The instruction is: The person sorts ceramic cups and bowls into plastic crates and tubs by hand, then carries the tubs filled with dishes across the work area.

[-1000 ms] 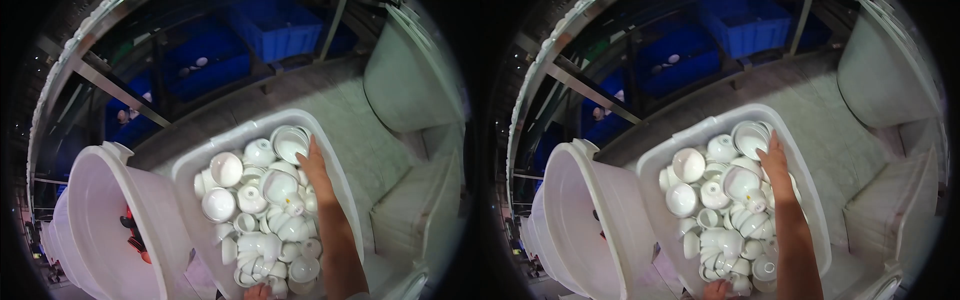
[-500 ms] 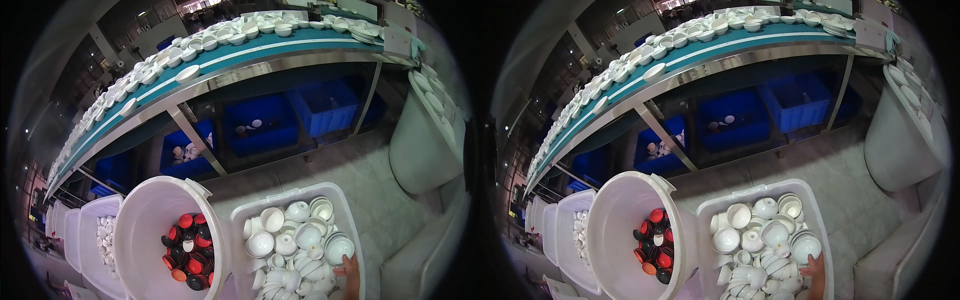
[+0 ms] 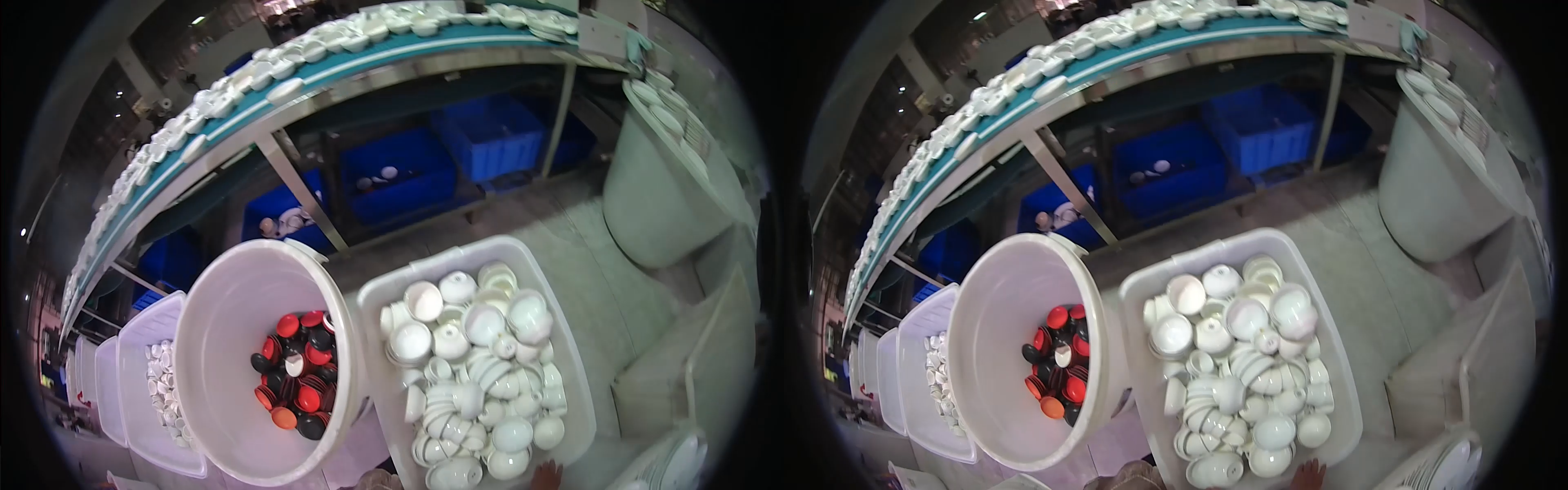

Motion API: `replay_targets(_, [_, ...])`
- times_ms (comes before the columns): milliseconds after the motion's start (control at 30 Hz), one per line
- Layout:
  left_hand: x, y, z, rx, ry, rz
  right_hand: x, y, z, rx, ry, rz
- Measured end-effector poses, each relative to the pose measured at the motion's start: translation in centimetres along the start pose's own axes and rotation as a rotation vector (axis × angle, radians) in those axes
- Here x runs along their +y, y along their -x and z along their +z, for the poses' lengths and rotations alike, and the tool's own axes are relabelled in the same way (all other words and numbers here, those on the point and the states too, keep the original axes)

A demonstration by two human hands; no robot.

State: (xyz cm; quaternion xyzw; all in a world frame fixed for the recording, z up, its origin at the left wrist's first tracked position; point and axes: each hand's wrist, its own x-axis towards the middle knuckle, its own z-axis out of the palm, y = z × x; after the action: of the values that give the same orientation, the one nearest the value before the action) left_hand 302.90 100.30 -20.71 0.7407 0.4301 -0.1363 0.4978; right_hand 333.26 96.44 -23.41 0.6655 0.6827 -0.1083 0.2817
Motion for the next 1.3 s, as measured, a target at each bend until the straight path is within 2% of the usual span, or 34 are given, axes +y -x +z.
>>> replay_targets(33, [0.0,-0.6,2.0,-0.016,-0.043,0.020,1.0,-1.1,-0.1,0.353,-0.069,-0.018])
replay_targets(67, [0.1,-1.3,4.3,-0.018,-0.089,0.048,0.9,-2.3,0.1,0.326,-0.077,0.026])
replay_targets(100, [2.5,-1.6,1.3,-0.063,-0.150,-0.031,1.0,-3.8,0.1,0.349,-0.053,0.011])
replay_targets(167, [3.9,-2.5,4.8,0.059,-0.183,-0.105,1.6,-3.6,0.9,0.348,-0.074,0.023])
replay_targets(200, [3.8,-2.7,6.2,0.181,-0.198,-0.108,1.7,-3.7,1.7,0.411,-0.073,0.019])
replay_targets(267, [2.5,-3.0,8.8,0.351,-0.239,-0.058,1.8,-3.2,0.4,0.374,-0.135,0.019])
replay_targets(333, [1.8,-3.5,8.8,0.454,-0.235,0.016,1.9,-4.8,2.0,0.615,-0.108,-0.017])
replay_targets(433, [0.5,-4.0,8.7,0.515,-0.186,0.062,0.7,-5.2,0.7,0.561,-0.073,0.021])
replay_targets(500, [-0.4,-1.2,10.8,0.469,-0.177,0.139,-0.7,-1.2,3.0,0.508,-0.049,0.067])
replay_targets(533, [-1.1,0.0,11.3,0.495,-0.172,0.133,-1.6,-0.7,3.9,0.408,0.019,0.077])
replay_targets(567, [-2.0,1.0,11.3,0.483,-0.182,0.133,-2.7,0.6,3.4,0.487,-0.089,0.056])
replay_targets(633, [-4.3,3.9,11.2,0.462,-0.182,0.148,-5.9,3.4,2.6,0.540,0.001,0.065])
replay_targets(700, [-7.3,6.7,10.8,0.456,-0.194,0.160,-9.8,5.7,2.4,0.439,-0.087,0.051])
replay_targets(767, [-10.7,10.2,10.4,0.437,-0.218,0.175,-14.3,9.0,1.3,0.404,-0.076,0.040])
replay_targets(800, [-12.4,12.1,10.1,0.438,-0.253,0.191,-16.6,9.7,3.2,0.427,-0.078,0.065])
replay_targets(900, [-17.7,16.9,8.4,0.417,-0.327,0.242,-23.4,14.6,1.0,0.236,-0.242,0.045])
replay_targets(933, [-19.0,18.7,7.8,0.391,-0.387,0.215,-25.5,16.1,1.2,0.285,-0.198,0.018])
replay_targets(1000, [-19.9,20.8,6.7,0.201,-0.503,0.089,-27.3,18.1,-4.9,-0.346,-0.303,-0.080])
replay_targets(1067, [-17.5,21.9,5.6,0.135,-0.655,-0.103,-28.9,20.7,0.4,0.017,-0.418,-0.135])
replay_targets(1100, [-17.0,21.9,5.8,0.132,-0.675,-0.134,-29.6,21.8,2.5,0.197,-0.474,-0.151])
replay_targets(1167, [-16.7,22.0,6.6,0.128,-0.717,-0.195,-29.4,23.2,2.0,0.175,-0.630,-0.062])
replay_targets(1200, [-17.2,22.1,6.3,0.118,-0.673,-0.152,-29.6,23.6,2.0,0.164,-0.708,-0.017])
replay_targets(1233, [-17.8,22.2,6.0,0.108,-0.628,-0.110,-30.4,23.9,3.0,0.402,-0.588,0.118])
replay_targets(1300, [-18.9,21.8,5.9,0.106,-0.579,-0.034,-30.0,22.2,5.4,0.366,-0.508,0.253])
